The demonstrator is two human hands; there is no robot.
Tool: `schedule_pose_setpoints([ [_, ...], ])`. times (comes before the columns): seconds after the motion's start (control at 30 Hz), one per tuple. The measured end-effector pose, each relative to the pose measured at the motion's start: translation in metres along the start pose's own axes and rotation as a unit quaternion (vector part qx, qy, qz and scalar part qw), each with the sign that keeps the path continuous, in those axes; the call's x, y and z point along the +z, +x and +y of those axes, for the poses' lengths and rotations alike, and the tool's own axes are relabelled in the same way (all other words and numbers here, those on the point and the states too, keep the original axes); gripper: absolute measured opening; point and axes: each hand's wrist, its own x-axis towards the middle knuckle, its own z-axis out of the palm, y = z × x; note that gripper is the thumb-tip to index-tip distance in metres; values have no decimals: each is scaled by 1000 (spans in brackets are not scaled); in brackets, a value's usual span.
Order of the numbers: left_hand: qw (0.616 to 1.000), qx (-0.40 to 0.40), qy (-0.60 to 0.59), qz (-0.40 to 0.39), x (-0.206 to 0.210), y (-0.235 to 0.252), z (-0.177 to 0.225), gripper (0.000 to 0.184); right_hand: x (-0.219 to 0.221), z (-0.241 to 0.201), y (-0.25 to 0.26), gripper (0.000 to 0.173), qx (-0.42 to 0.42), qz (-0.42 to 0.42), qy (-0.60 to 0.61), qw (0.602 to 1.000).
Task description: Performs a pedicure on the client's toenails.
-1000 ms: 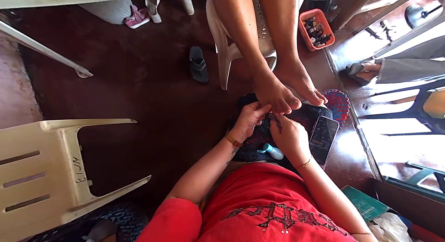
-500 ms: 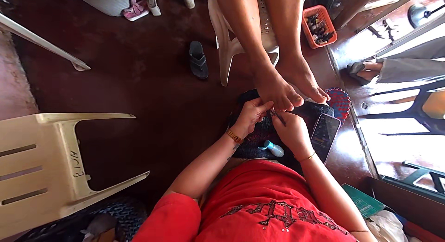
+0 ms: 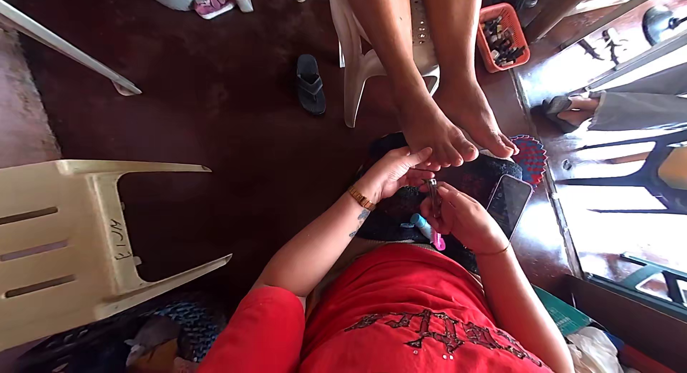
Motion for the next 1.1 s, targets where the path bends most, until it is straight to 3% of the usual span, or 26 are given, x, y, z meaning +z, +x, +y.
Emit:
schedule_pose_setpoints([
  [0.17, 999, -27, -18, 18, 14, 4, 9, 35, -5, 2, -7, 39, 20, -68, 87, 994],
  [0.37, 998, -27, -27, 52, 27, 8, 7, 34, 2, 0, -4, 38, 6, -11, 101, 995],
  [0.53, 998, -22, -2, 59, 26, 12, 4, 38, -2, -3, 0, 36, -44, -4, 149, 988],
  [1.1, 996, -31, -26, 74, 27, 14, 4, 39, -4, -3, 8, 40, -52, 17, 156, 986],
])
